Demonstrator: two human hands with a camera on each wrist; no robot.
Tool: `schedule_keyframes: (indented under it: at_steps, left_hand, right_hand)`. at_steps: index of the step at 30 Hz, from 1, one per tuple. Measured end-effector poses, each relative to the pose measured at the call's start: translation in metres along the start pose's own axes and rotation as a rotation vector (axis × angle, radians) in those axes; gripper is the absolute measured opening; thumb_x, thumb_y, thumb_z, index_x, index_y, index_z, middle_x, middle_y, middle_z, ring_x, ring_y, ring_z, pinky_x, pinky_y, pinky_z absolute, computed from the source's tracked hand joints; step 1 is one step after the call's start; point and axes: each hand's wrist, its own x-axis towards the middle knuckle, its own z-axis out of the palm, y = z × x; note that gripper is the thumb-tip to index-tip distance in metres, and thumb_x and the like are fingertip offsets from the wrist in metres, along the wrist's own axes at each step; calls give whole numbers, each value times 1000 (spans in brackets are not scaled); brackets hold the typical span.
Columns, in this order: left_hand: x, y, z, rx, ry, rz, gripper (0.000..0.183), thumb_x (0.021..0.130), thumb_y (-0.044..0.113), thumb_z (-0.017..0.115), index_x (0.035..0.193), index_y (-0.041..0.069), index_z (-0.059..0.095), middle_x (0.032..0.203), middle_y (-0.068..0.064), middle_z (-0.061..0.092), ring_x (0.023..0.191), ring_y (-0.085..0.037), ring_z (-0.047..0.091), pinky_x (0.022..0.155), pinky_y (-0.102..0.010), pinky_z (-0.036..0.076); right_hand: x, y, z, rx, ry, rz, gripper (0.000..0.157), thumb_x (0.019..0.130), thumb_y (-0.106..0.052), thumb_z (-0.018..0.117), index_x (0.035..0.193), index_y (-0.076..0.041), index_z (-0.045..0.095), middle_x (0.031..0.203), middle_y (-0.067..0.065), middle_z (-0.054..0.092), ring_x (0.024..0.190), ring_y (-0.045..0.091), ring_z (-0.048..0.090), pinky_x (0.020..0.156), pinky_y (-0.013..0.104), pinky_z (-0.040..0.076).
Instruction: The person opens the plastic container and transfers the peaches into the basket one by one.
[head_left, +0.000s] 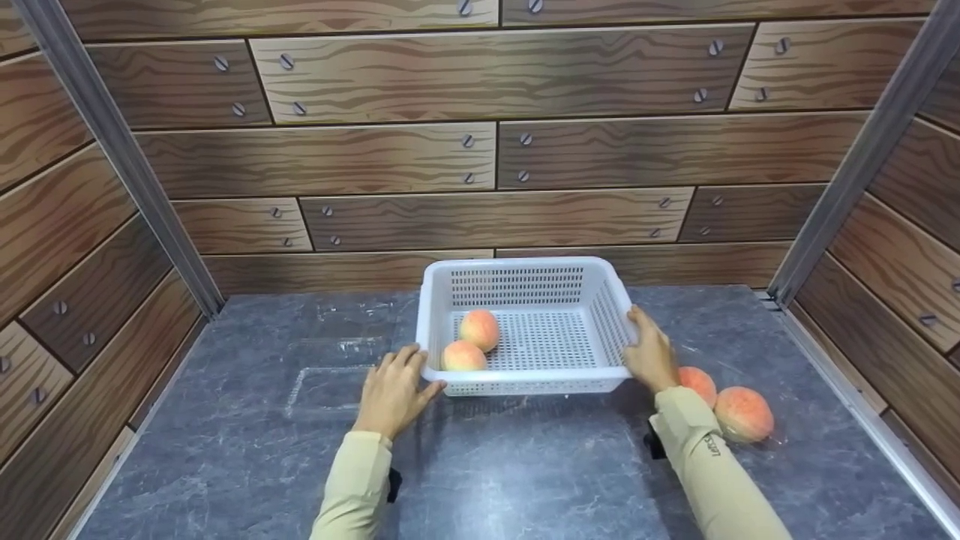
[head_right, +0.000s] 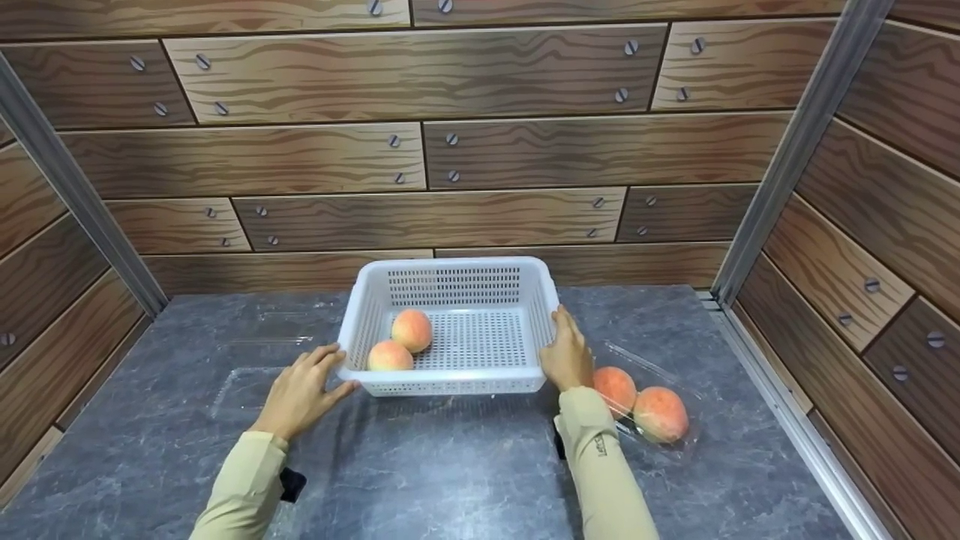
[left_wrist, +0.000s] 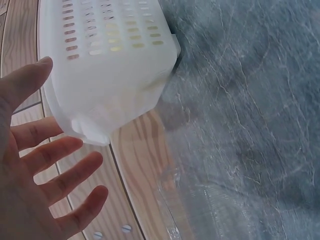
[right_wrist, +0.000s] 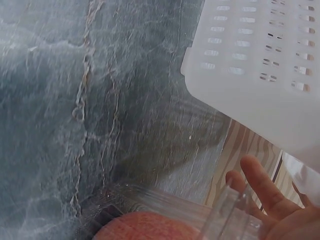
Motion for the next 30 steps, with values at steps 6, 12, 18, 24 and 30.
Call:
schedule_keyframes:
  at_steps: [6, 12, 18, 24, 30]
  left_hand:
    - [1, 2, -2, 19, -24, -11, 56, 89, 39, 77, 127, 0, 66, 132, -18, 62, 115, -39, 60, 93, -62, 51]
    - [2, 4, -4, 31, -38, -14, 55, 89, 38, 77, 127, -1, 66, 131, -17, 62, 115, -39, 60, 92, -59, 52]
    - [4, 4, -6, 41, -36, 1, 54, 88, 37, 78, 124, -1, 67, 129, -17, 63, 112, -38, 61, 89, -58, 53]
    - [6, 4, -8, 48, -29, 23, 52, 88, 37, 79, 122, -1, 68, 126, -17, 65, 109, -39, 62, 87, -58, 54]
    - [4, 1, -5, 56, -11, 27, 53, 87, 36, 80, 123, -1, 68, 126, -17, 65, 107, -39, 63, 86, -58, 54]
  right_hand:
    - [-1, -1, -2, 1, -3, 10, 73, 75, 9, 49, 148, 6, 42, 154, 27, 39, 134, 51, 43, 110, 61, 35]
    - [-1, -1, -2, -9, -12, 9, 72, 77, 8, 49, 149, 6, 40, 154, 27, 38, 134, 51, 42, 111, 61, 34]
    - [0, -2, -4, -22, -19, 9, 75, 77, 8, 50, 151, 6, 37, 151, 26, 44, 133, 51, 44, 109, 62, 35]
    - [0, -1, -5, 11, -9, -29, 73, 75, 8, 49, 147, 10, 39, 146, 28, 49, 133, 51, 44, 110, 61, 35]
    - [3, -1, -7, 77, -47, -38, 62, 82, 8, 51, 143, 14, 43, 151, 32, 40, 140, 50, 35, 117, 57, 26]
